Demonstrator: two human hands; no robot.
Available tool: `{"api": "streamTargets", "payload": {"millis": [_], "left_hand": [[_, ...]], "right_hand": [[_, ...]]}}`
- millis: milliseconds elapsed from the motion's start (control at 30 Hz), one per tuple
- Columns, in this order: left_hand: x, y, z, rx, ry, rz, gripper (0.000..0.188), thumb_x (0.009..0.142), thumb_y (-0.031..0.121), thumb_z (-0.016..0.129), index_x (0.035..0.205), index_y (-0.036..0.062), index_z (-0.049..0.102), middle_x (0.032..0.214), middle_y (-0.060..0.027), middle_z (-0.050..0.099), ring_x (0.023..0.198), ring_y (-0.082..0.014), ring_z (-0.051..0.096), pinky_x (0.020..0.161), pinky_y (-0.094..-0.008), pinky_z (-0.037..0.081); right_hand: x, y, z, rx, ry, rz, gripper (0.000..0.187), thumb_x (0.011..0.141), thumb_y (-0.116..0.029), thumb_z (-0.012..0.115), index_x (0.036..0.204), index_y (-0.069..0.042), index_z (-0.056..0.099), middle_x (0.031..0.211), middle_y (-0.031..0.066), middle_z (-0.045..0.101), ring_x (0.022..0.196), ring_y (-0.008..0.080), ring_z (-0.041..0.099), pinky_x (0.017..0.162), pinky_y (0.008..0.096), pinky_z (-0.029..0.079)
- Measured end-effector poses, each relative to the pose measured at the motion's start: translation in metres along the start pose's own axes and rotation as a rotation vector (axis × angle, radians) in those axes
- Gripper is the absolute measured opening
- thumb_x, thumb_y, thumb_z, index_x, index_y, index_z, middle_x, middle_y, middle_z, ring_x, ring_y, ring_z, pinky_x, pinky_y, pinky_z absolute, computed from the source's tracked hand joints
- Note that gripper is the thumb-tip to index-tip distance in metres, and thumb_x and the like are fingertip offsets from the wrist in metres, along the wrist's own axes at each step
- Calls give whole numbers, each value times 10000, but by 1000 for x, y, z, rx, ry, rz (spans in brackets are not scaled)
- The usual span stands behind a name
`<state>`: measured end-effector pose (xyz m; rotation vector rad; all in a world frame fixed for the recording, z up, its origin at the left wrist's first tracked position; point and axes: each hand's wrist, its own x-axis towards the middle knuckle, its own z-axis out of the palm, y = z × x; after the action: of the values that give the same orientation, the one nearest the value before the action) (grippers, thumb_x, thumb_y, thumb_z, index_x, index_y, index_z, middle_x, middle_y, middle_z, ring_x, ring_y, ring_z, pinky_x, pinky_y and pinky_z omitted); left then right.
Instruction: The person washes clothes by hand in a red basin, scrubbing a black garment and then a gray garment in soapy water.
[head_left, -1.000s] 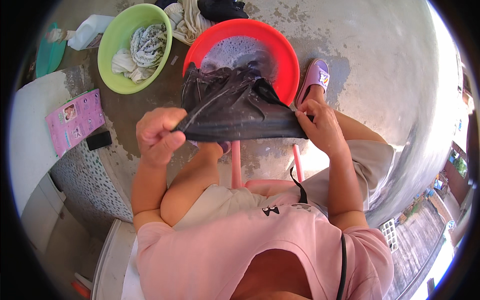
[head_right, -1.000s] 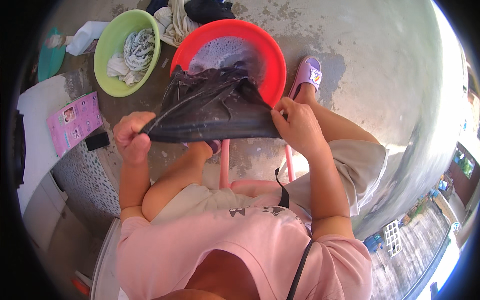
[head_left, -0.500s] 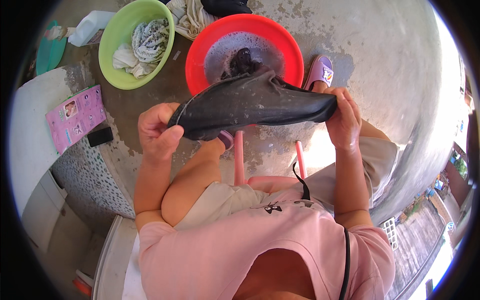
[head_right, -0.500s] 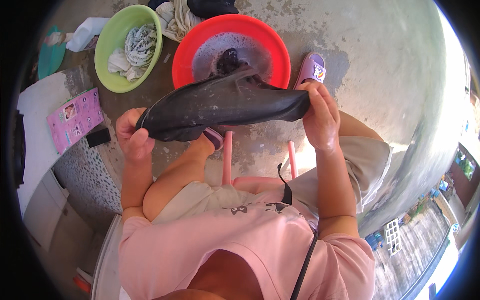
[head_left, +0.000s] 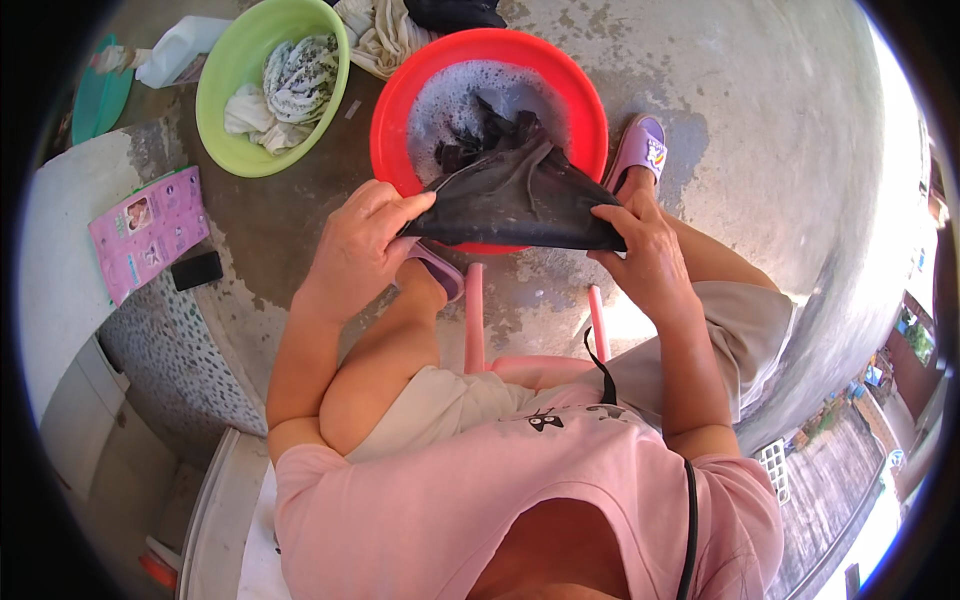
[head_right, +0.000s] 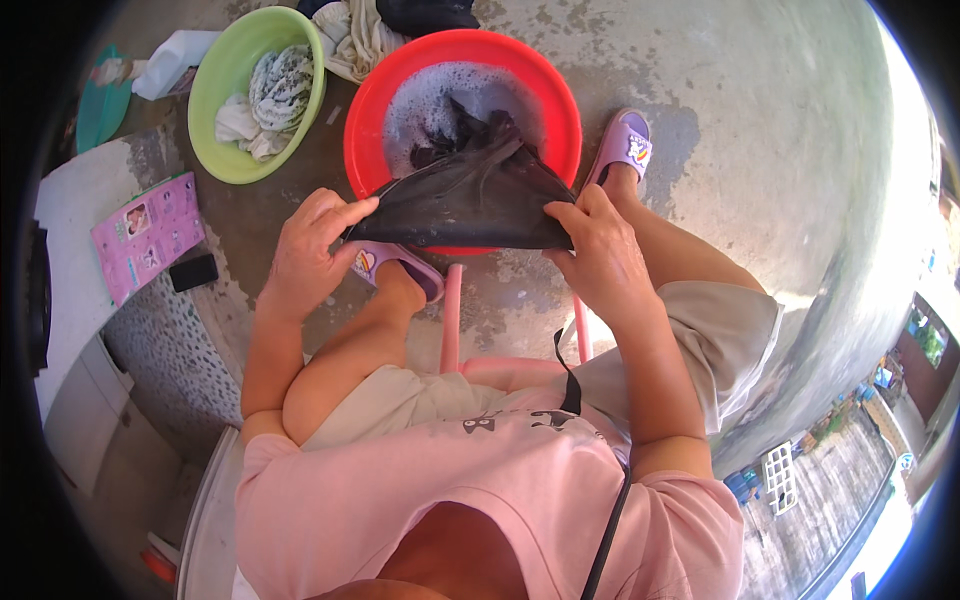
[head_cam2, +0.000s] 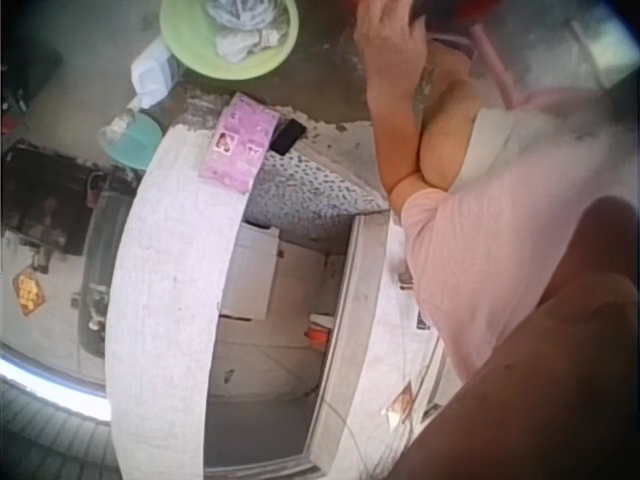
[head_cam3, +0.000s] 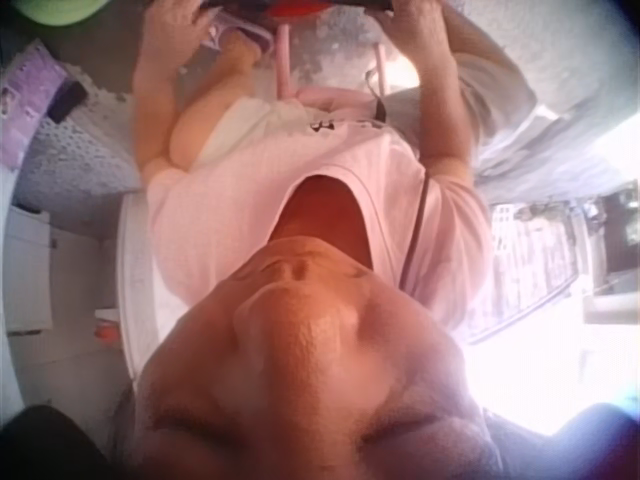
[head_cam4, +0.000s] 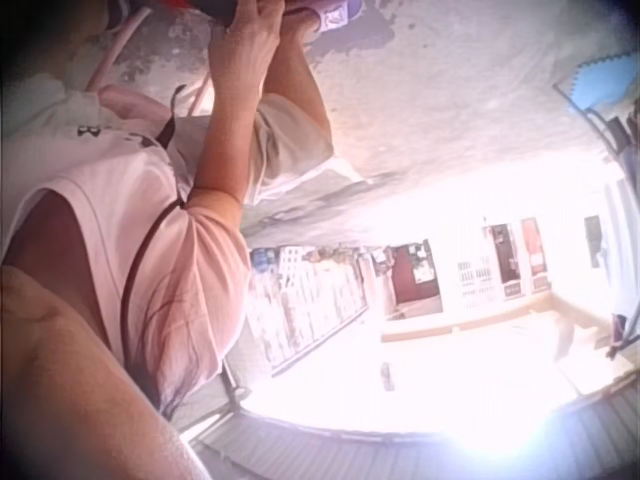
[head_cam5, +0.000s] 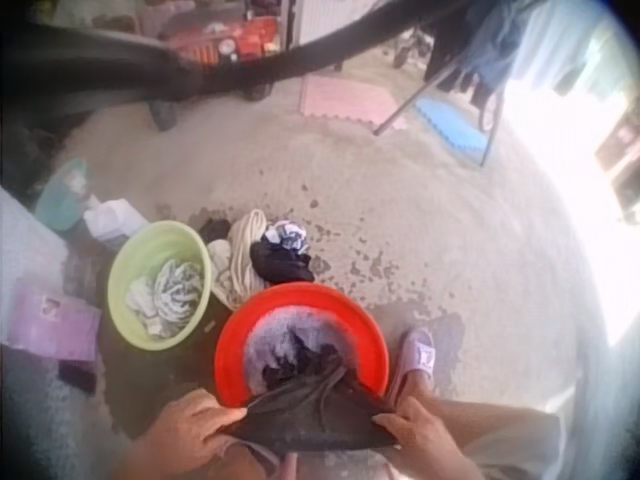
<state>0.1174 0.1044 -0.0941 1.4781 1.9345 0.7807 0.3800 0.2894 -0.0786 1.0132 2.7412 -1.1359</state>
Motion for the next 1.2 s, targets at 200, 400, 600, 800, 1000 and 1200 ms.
{"api": "streamTargets", "payload": {"millis": [200, 400, 600, 800, 1000, 1200], "left_hand": [[6, 18, -27, -499, -304, 434, 118, 712, 23, 686, 769, 28, 583, 949, -120, 606, 894, -318, 590, 793, -412, 508], [3, 19, -39, -1148, -574, 811, 148, 905, 61, 565, 785, -23, 591, 1018, -254, 647, 947, -414, 656, 823, -492, 543], [11, 12, -37, -1288, -609, 883, 80, 884, 34, 569, 858, -28, 612, 1021, -257, 649, 923, -427, 655, 820, -499, 539], [7, -35, 28, -1766, -87, -100, 184, 836, 56, 695, 843, 53, 511, 817, -60, 635, 706, -111, 610, 619, -256, 494], [59, -109, 113, -1717, 246, -603, 100, 908, 140, 641, 948, 79, 573, 887, -17, 637, 811, -118, 620, 762, -279, 508], [101, -187, 188, -868, 762, -828, 373, 919, 269, 621, 1163, 1, 536, 1139, -125, 615, 1057, -231, 587, 905, -342, 455]], "right_hand": [[-7, 2, -32, 338, -81, -117, 174, 599, 11, 682, 622, -5, 511, 796, 88, 481, 802, 249, 552, 735, 358, 468], [-4, -21, -49, 1186, -442, -541, 194, 790, -62, 647, 652, 9, 530, 869, 199, 619, 839, 370, 643, 912, 520, 481], [-2, -33, -54, 1415, -555, -584, 168, 804, -18, 658, 719, 37, 524, 824, 253, 617, 766, 376, 659, 715, 443, 557], [34, 10, -10, 1463, -11, 145, 161, 830, 31, 585, 902, -47, 464, 901, 124, 606, 812, 175, 601, 702, 272, 491], [135, 102, 78, 696, 145, 399, 159, 842, -122, 653, 902, -45, 527, 765, 39, 584, 663, 120, 552, 592, 253, 446], [229, 104, 168, 336, 435, 269, 350, 800, -248, 682, 1025, -1, 578, 934, 201, 634, 920, 356, 610, 817, 405, 478]]}}
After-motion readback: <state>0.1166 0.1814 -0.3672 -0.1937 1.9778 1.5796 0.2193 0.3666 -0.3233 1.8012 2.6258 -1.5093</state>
